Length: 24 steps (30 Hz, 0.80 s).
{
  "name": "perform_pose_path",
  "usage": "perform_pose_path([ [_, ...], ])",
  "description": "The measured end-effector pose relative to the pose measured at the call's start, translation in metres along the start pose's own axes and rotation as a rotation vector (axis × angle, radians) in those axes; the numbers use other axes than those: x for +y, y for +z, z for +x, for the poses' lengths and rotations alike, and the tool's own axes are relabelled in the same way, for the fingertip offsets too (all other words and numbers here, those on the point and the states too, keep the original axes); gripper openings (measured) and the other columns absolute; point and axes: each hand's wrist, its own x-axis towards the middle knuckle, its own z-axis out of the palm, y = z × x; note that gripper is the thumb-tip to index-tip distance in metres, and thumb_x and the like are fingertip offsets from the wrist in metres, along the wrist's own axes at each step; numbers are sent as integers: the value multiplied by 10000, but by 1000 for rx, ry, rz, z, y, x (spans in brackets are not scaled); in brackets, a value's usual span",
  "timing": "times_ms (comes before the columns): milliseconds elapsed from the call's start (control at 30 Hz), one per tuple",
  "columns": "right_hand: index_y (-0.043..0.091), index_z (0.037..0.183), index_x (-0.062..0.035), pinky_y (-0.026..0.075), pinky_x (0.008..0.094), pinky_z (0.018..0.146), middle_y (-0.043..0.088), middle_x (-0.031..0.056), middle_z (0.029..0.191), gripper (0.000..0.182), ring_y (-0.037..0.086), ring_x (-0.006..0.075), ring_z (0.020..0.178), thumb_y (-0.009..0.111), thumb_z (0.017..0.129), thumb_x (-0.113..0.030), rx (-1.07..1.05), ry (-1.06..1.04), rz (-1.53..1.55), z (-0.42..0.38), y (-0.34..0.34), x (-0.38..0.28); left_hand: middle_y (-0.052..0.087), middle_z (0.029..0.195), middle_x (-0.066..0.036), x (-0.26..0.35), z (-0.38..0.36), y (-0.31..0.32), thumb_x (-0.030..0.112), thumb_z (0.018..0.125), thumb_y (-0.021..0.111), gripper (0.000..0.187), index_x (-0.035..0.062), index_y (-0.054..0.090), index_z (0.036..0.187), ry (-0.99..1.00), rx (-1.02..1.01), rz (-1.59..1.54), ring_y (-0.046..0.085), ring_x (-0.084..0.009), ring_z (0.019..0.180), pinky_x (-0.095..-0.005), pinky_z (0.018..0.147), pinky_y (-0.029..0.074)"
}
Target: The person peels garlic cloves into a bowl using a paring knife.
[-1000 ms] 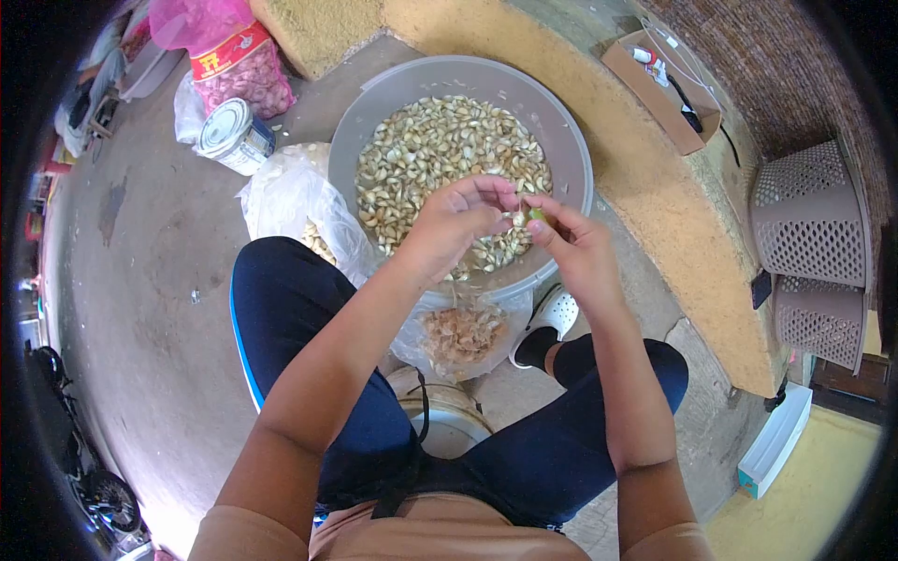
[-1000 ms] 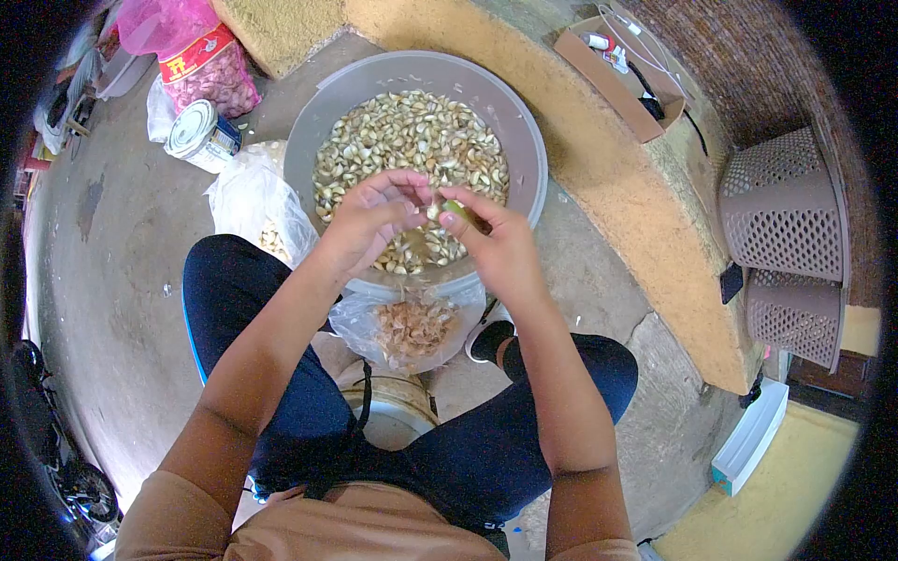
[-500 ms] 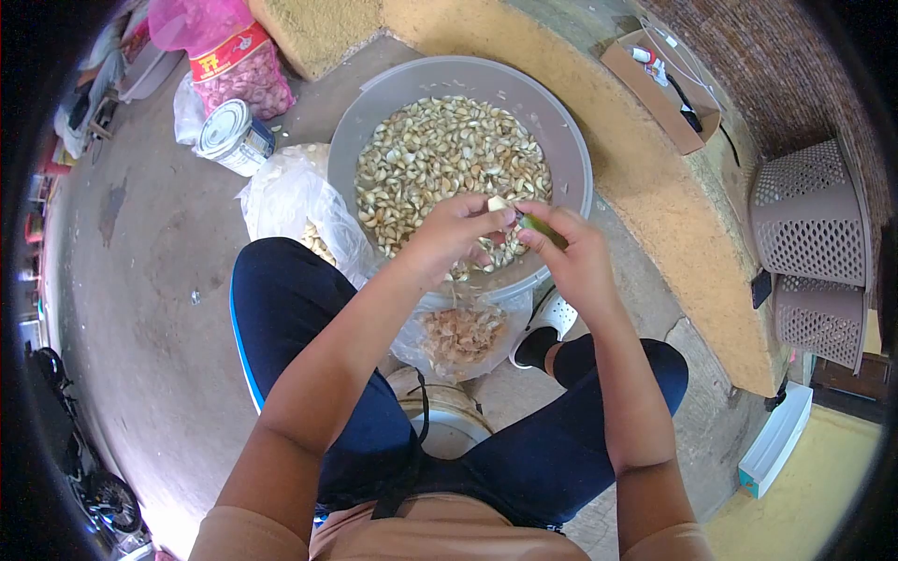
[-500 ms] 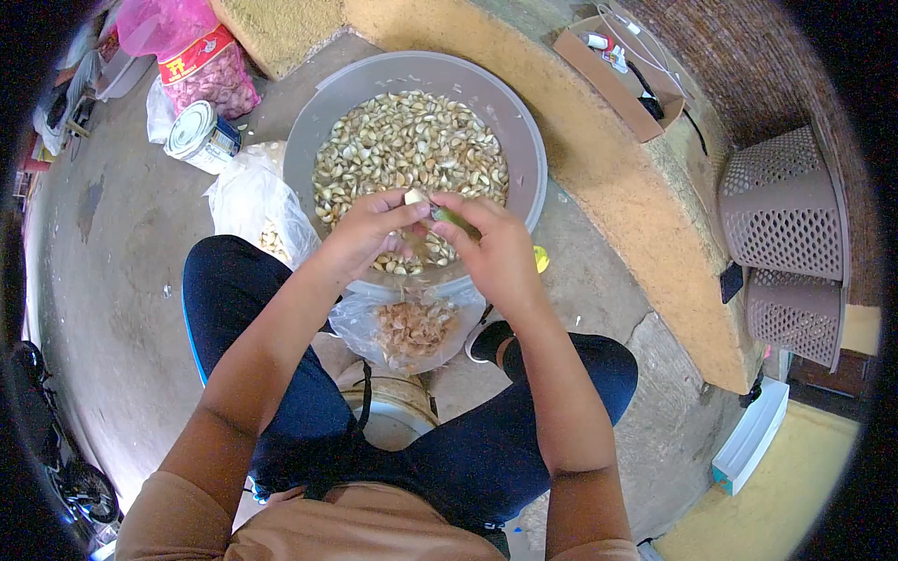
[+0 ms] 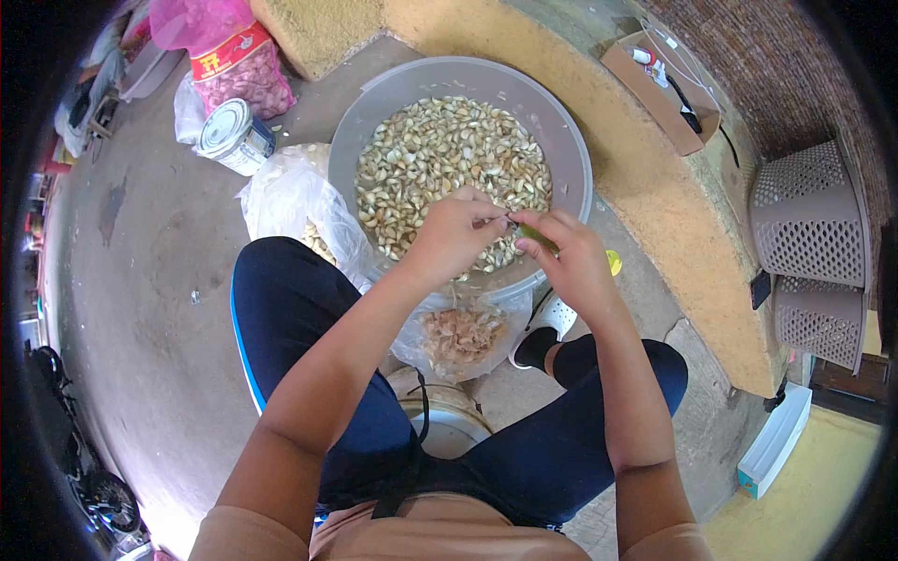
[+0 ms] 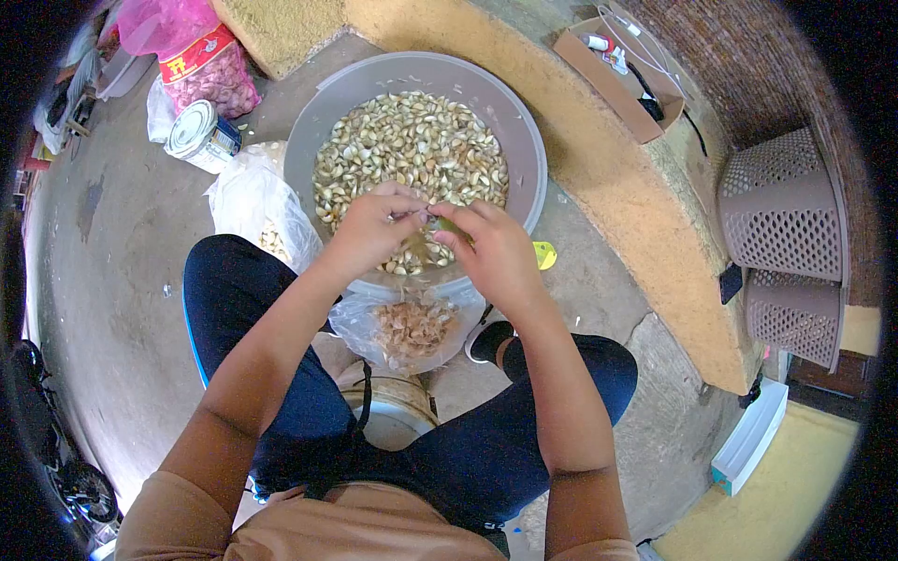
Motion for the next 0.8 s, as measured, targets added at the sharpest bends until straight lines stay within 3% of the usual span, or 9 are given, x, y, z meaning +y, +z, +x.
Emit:
perform_pose_path([
  [67, 580, 1009, -75, 421, 356, 608, 538, 106, 725, 269, 532, 247, 668, 602, 773, -204, 12, 3, 23, 1, 1, 0, 587, 797, -94, 12, 0, -3, 144, 769, 610, 173, 9, 643, 873, -235, -71, -177, 561, -134, 583, -237, 535, 456],
  [167, 567, 977, -9, 412, 305, 573, 559, 79, 683, 299, 519, 154, 616, 624, 772, -218, 170, 221, 359, 1, 16, 6, 601, 786, -88, 4, 2, 1, 128, 769, 614, 178, -18, 636, 867, -281, -8, -429, 573, -116, 605, -227, 538, 469],
  [267, 566, 925, 26, 385, 248, 537, 545, 36, 644, 323, 470, 82, 594, 647, 761, -239, 44, 504, 373, 4, 8, -12, 610, 773, -69, 9, 1, 4, 125, 765, 622, 179, -32, 631, 850, -389, 36, -525, 576, -103, 615, -218, 543, 476],
  [367, 578, 881, 14, 356, 217, 504, 520, 1, 644, 301, 440, 64, 569, 662, 749, -243, 97, 529, 594, 1, 32, 9, 627, 829, -65, 12, -2, 3, 102, 794, 585, 156, -20, 617, 885, -403, -2, -414, 601, -131, 744, -236, 637, 509],
  [667, 607, 921, 9, 331, 204, 481, 535, -24, 658, 244, 416, 37, 543, 625, 776, -186, 147, 578, 860, 3, 32, 3, 622, 798, -57, 7, -1, 8, 143, 788, 616, 181, -9, 615, 888, -435, 50, -572, 553, -90, 649, -218, 530, 444],
  [800, 615, 921, -1, 322, 197, 474, 528, -36, 643, 215, 409, 32, 534, 590, 789, -168, 132, 582, 848, 4, 33, 1, 612, 789, -64, 9, -2, 10, 126, 811, 586, 162, -22, 584, 876, -341, 32, -407, 554, -91, 669, -219, 548, 460],
])
